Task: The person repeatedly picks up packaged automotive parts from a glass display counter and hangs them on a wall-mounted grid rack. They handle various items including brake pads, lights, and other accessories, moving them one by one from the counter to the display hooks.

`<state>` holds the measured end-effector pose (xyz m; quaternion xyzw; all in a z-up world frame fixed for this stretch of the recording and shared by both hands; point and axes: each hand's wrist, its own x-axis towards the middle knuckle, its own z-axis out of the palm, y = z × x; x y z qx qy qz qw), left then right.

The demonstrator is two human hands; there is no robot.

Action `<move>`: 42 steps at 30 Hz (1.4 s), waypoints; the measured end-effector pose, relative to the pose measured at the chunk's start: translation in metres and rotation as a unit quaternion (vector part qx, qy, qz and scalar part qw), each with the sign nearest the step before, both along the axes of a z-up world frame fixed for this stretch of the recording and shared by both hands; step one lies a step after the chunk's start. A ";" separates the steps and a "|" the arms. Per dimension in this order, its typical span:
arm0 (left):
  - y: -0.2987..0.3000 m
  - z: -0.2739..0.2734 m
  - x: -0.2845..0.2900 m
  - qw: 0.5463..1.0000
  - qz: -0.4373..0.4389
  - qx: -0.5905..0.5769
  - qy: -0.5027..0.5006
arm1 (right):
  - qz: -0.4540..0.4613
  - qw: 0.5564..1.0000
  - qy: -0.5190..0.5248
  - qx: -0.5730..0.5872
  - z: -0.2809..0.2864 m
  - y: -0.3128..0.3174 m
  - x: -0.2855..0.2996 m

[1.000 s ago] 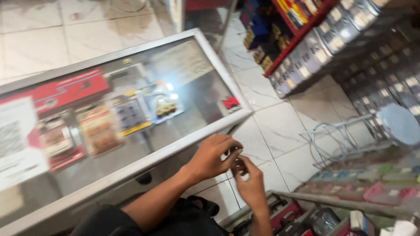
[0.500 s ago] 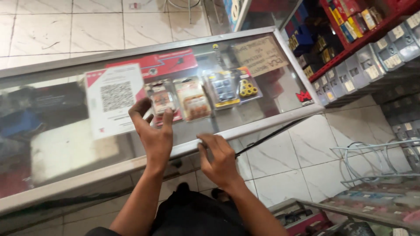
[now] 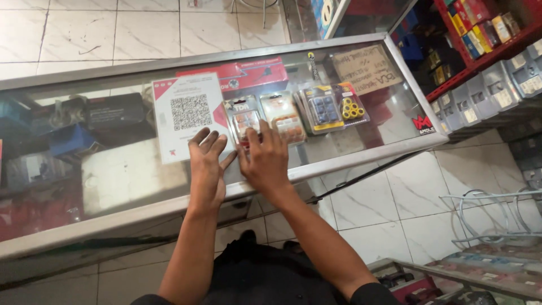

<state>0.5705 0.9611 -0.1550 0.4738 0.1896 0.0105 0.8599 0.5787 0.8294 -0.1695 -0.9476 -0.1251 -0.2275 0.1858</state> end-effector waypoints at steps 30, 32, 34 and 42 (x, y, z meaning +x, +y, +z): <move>-0.151 -0.032 -0.029 0.909 -0.392 -0.025 -0.143 | -0.017 0.686 0.123 0.717 -0.002 -0.198 -0.130; -0.189 -0.032 -0.028 0.892 -0.438 -0.087 -0.073 | -0.041 0.654 0.111 0.747 -0.002 -0.229 -0.141; -0.225 -0.033 -0.032 0.882 -0.455 -0.106 -0.068 | -0.071 0.630 0.088 0.768 -0.004 -0.249 -0.158; -0.374 -0.009 -0.043 0.777 -0.581 -0.240 0.022 | -0.155 0.608 -0.052 0.777 0.004 -0.351 -0.204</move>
